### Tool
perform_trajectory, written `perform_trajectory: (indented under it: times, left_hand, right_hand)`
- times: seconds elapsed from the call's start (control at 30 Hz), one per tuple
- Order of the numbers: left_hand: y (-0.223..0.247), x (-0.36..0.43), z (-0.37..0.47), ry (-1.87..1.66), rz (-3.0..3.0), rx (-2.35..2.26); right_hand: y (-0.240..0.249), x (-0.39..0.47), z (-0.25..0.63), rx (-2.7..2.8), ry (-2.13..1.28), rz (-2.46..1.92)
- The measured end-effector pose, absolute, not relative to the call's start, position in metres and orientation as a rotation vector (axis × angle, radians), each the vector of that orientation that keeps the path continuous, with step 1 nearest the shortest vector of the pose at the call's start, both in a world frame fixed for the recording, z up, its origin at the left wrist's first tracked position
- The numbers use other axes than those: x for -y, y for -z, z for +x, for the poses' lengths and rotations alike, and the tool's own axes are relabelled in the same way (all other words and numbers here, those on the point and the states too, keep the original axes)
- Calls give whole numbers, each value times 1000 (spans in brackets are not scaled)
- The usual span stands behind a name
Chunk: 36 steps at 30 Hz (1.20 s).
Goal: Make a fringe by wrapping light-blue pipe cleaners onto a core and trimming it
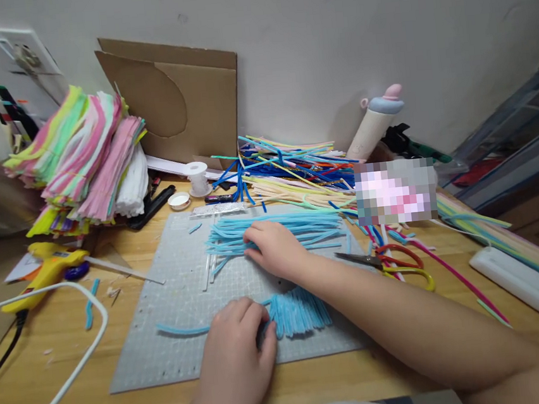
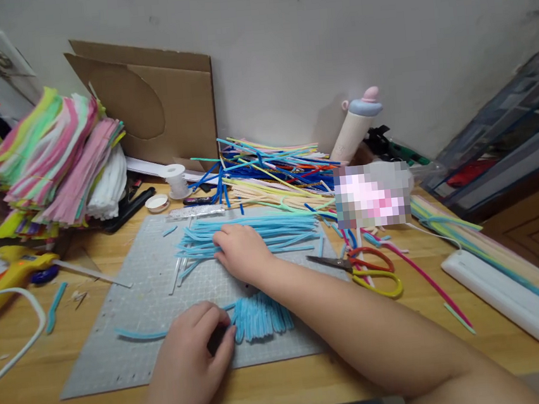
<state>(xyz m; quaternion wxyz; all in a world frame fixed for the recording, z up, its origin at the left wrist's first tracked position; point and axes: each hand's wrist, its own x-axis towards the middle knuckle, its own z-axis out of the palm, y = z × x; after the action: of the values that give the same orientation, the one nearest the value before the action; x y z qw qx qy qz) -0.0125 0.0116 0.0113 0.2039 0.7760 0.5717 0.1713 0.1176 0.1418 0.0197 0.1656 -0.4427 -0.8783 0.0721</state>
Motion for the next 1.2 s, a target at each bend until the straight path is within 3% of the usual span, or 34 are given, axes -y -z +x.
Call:
perform_trajectory:
  times: [0.23, 0.33, 0.83, 0.93, 1.1, 1.2]
  left_hand:
    - [-10, -12, -14, -489, 2157, -1575]
    - [-10, -13, -15, -483, 2152, -1568]
    - [-12, -13, -15, -489, 2158, -1565]
    - [-12, -13, -15, -494, 2157, -1566]
    - [-10, -14, -16, -533, 2150, -1544]
    - [-9, -13, -15, -560, 2133, -1538]
  right_hand:
    - [-27, -165, 109, 2224, -917, -1271]
    - [-36, -173, 110, 2175, -1072, -1237]
    - [-41, -193, 110, 1886, -1198, -1153]
    - [-66, -186, 112, 1840, -1044, -1107]
    - [-126, -126, 121, 2202, -256, -1004]
    - [-124, -86, 131, 2503, -199, -1203]
